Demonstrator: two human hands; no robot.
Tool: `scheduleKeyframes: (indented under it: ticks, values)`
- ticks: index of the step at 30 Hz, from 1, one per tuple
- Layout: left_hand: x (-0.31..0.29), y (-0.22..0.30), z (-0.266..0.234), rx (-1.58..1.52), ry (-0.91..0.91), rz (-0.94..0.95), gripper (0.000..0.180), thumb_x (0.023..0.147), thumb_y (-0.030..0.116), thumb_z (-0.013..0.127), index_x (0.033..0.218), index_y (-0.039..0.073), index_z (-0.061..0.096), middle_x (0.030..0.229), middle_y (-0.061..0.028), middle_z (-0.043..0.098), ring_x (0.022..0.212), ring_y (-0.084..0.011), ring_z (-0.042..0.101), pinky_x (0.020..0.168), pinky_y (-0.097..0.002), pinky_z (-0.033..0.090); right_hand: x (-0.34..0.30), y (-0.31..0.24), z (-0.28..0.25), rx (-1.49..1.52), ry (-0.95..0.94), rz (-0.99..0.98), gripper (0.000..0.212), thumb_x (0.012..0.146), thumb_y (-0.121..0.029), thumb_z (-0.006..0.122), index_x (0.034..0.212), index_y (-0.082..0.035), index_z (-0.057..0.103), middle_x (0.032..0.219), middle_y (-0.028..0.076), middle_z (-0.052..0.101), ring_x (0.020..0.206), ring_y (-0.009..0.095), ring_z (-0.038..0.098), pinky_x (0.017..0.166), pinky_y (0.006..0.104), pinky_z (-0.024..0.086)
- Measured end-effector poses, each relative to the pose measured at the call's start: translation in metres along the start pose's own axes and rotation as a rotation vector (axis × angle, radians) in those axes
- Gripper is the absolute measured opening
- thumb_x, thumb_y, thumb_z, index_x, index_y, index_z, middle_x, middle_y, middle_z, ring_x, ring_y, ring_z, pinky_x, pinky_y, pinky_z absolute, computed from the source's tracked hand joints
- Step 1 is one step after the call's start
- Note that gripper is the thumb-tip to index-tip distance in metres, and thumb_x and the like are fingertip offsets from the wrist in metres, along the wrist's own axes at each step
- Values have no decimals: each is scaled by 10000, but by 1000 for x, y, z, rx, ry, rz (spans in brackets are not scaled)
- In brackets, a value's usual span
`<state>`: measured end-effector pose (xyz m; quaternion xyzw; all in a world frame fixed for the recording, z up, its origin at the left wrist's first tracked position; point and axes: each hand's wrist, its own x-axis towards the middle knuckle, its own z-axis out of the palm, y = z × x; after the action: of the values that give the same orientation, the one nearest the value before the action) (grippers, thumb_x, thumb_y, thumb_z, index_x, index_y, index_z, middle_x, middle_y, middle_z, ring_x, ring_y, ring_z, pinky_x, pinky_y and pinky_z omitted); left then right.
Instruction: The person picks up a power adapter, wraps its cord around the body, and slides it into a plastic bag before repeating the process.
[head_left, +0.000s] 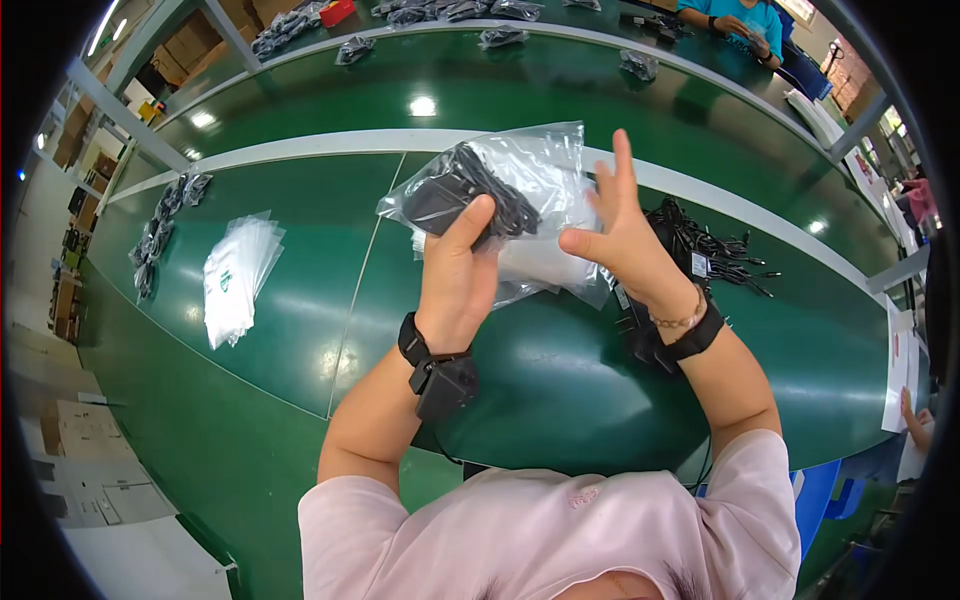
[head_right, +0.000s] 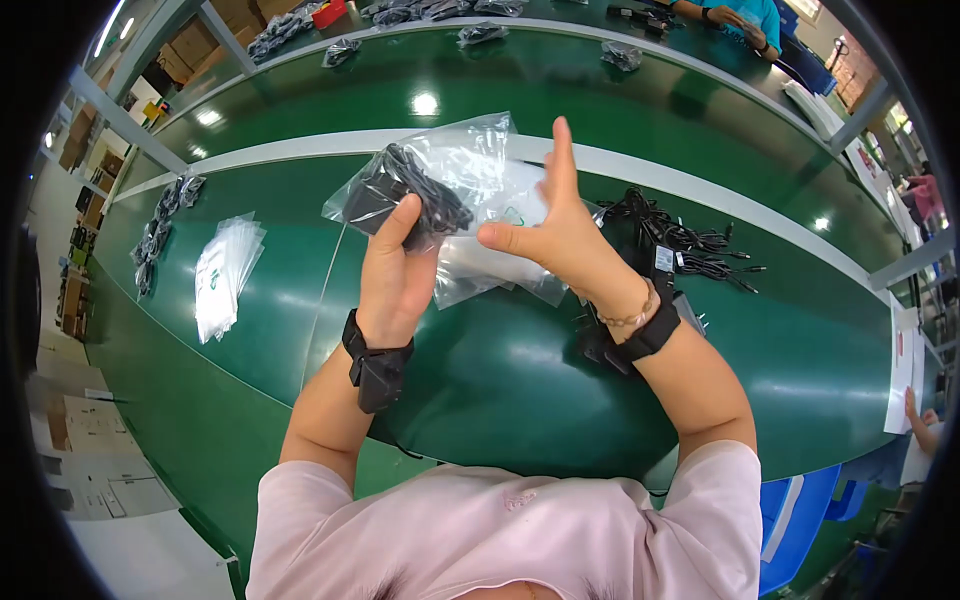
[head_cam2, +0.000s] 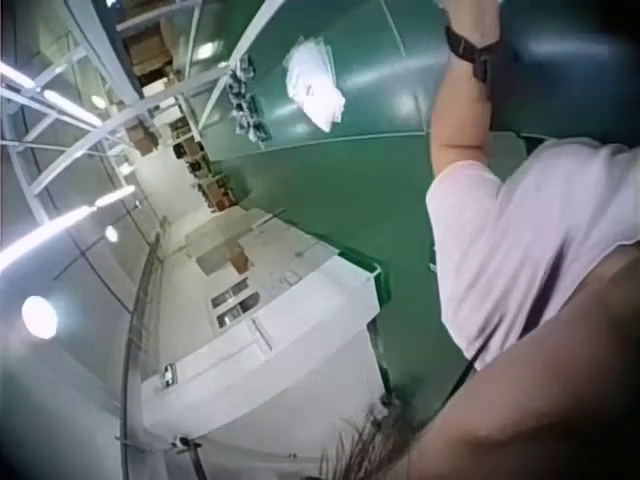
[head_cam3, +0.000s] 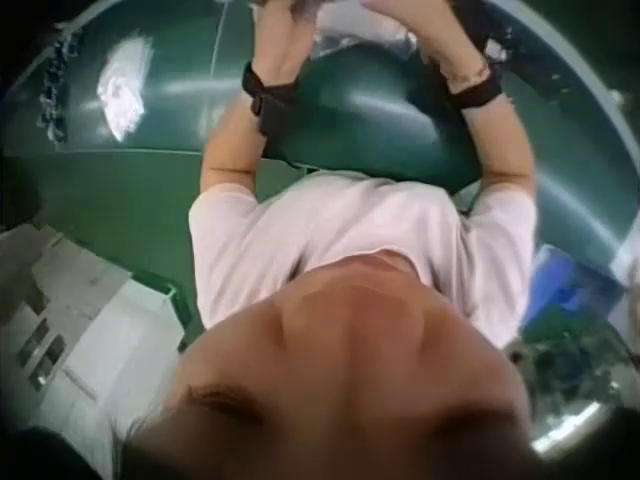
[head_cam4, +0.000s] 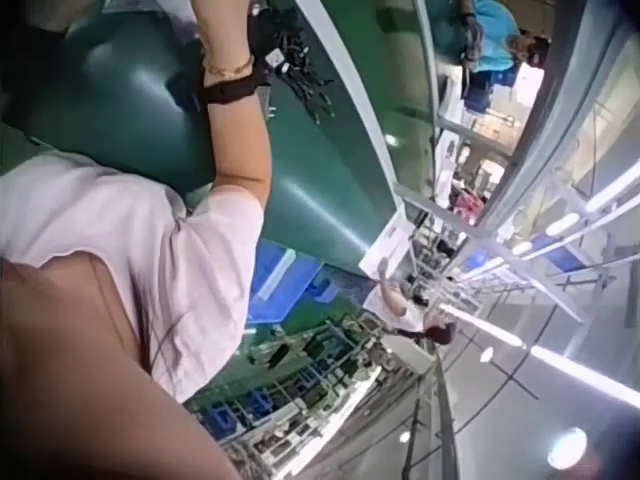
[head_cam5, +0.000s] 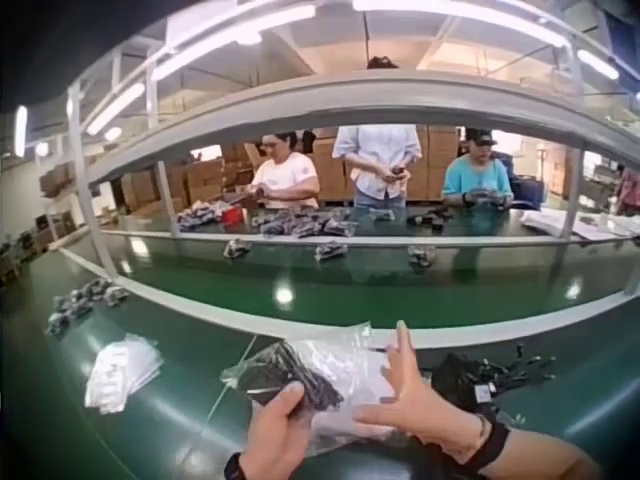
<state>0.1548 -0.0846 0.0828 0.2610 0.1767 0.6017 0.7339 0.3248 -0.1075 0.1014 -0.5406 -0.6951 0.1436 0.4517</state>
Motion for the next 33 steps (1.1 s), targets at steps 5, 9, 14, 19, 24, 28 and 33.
scheduleKeyframes:
  ticks: [5, 9, 14, 19, 24, 28, 33]
  values:
    - [0, -6, -8, 4, -8, -75, 279, 791, 47, 615, 1060, 47, 540, 993, -55, 587, 937, -171, 553, 860, -324, 437, 14, -1, -13, 825, -194, 354, 864, 794, -120, 631, 1414, -101, 30, 1211, 221, 482, 1008, 214, 537, 845, 324, 427]
    - [-1, -6, -7, -77, 10, -152, 287, 788, 50, 622, 1064, 54, 542, 1007, -50, 585, 955, -168, 545, 868, -327, 428, 24, 0, -23, 956, -126, 318, 784, 824, -226, 617, 1406, -103, 105, 1277, 205, 425, 1140, 232, 457, 920, 373, 379]
    - [2, -2, -9, -109, 12, -91, 298, 794, 69, 629, 1078, 64, 542, 1028, -39, 586, 971, -165, 538, 887, -321, 404, -22, 4, 20, 1363, -84, 354, 629, 859, -310, 568, 1349, -43, 278, 1221, 144, 491, 1121, 192, 467, 951, 355, 348]
    - [-17, -15, 7, -27, -32, -48, 317, 799, 91, 635, 1099, 64, 535, 1049, -35, 580, 995, -165, 527, 910, -320, 381, -12, -23, 37, 1355, -185, 524, 545, 862, -279, 569, 1297, -15, 373, 1217, 100, 499, 1116, 182, 462, 955, 337, 342]
    - [-14, -19, 3, -4, -70, -138, 374, 803, 131, 646, 1145, 68, 510, 1106, -38, 553, 1054, -160, 489, 936, -322, 359, -10, -17, 38, 1141, -98, 471, 373, 846, -114, 582, 1194, 0, 508, 1105, 67, 560, 963, 127, 521, 827, 245, 407]
    - [-11, -6, 1, 124, -63, -143, 405, 812, 136, 638, 1178, 55, 485, 1137, -49, 535, 1090, -151, 456, 938, -321, 353, -4, -8, 12, 832, -92, 294, 320, 842, -66, 553, 1144, 36, 539, 1108, 79, 574, 968, 136, 525, 841, 262, 416]
    - [0, 11, 10, 699, -83, 191, 362, 819, 107, 614, 1151, 24, 495, 1098, -61, 543, 1059, -137, 461, 895, -297, 377, -4, -4, 5, 566, -117, 259, 311, 842, -64, 554, 1137, 32, 549, 1083, 86, 590, 939, 122, 528, 804, 261, 435]
